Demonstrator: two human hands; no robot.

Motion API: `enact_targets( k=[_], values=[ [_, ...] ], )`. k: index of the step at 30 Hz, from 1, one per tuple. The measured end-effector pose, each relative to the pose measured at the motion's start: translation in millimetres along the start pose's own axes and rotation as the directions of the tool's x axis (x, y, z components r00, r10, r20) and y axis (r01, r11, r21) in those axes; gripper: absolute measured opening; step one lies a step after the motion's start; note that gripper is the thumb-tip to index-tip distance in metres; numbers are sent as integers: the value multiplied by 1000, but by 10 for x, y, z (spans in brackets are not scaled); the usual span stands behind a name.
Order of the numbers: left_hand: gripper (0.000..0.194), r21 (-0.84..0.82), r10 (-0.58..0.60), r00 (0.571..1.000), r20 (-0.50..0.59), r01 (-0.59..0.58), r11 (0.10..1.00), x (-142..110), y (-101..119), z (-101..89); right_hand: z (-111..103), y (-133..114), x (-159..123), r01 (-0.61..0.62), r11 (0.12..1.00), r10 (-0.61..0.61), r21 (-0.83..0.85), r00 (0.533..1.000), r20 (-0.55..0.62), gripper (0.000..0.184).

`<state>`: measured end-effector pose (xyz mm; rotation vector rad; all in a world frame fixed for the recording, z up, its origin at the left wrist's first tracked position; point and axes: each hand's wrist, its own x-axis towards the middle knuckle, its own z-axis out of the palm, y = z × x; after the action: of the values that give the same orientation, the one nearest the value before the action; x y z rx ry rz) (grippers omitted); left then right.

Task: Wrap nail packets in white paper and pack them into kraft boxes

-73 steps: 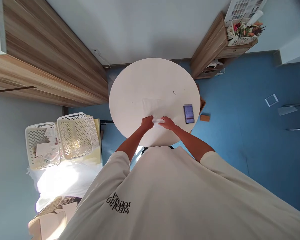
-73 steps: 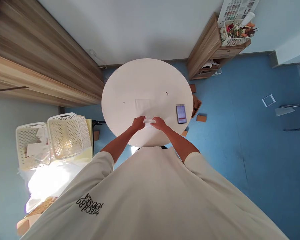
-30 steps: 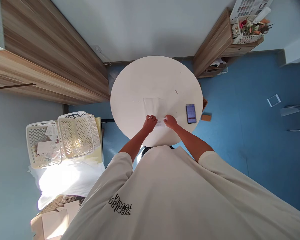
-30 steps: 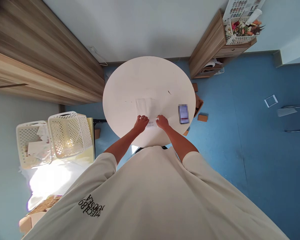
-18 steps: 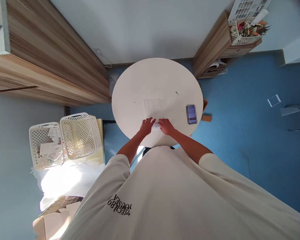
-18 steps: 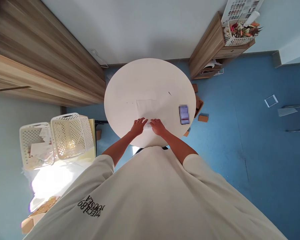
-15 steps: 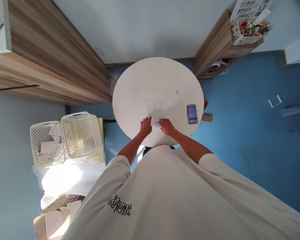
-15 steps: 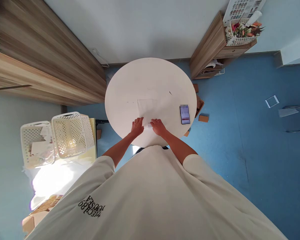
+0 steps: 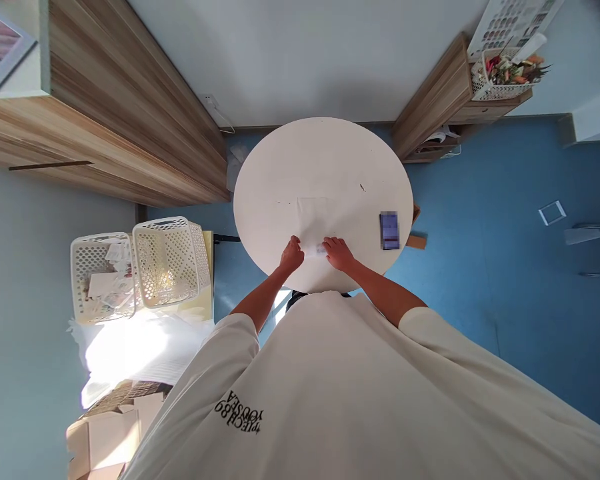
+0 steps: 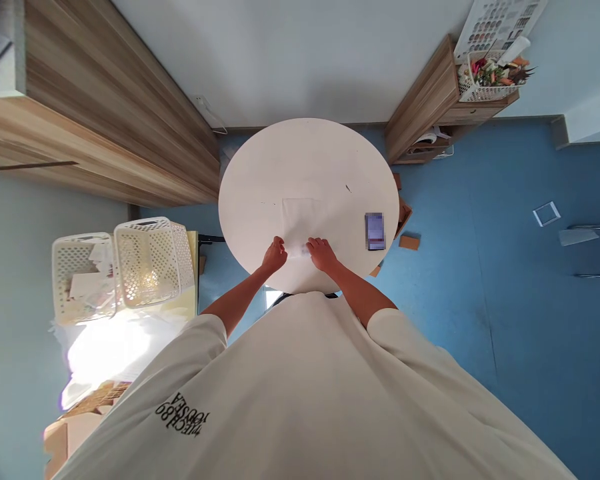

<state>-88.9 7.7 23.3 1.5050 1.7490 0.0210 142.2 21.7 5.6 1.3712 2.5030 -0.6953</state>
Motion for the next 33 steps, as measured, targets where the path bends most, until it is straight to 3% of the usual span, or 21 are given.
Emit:
enact_targets(
  k=[5, 8, 16, 22, 25, 28, 31, 33],
  values=[
    [28, 162, -47, 999, 18, 44, 986, -66, 39, 108, -16, -28, -7, -13, 1000, 13, 3, 1000, 8, 52],
    [18, 174, -96, 995, 39, 88, 981, -86, 75, 160, -26, -36, -7, -16, 1000, 16, -3, 1000, 11, 50],
    [27, 24, 31, 999, 23, -31, 999, -30, 21, 55, -17, -43, -1, -20, 999, 20, -30, 1000, -1, 52],
    [48, 154, 86, 993, 75, -97, 983, -39, -89, -36, -25, -35, -12, -27, 1000, 27, 9, 1000, -7, 54],
    [55, 202, 61, 998, 17, -63, 977, -67, -61, -30, -6, -33, -7, -24, 1000, 23, -2, 1000, -8, 52],
    [55, 287, 208, 978, -24, -192, 938, -81, 55, 42, 33, -31, 0, -26, 1000, 25, -14, 999, -23, 52],
    [58, 354, 394, 918, 42, -383, 853, -48, 177, 168, 76, -25, -1, -32, 999, 31, -39, 999, -32, 53],
    [65, 398, 435, 899, 61, -421, 815, 0, 220, 253, 101, -19, -7, -32, 998, 29, -59, 999, -46, 54]
  ],
)
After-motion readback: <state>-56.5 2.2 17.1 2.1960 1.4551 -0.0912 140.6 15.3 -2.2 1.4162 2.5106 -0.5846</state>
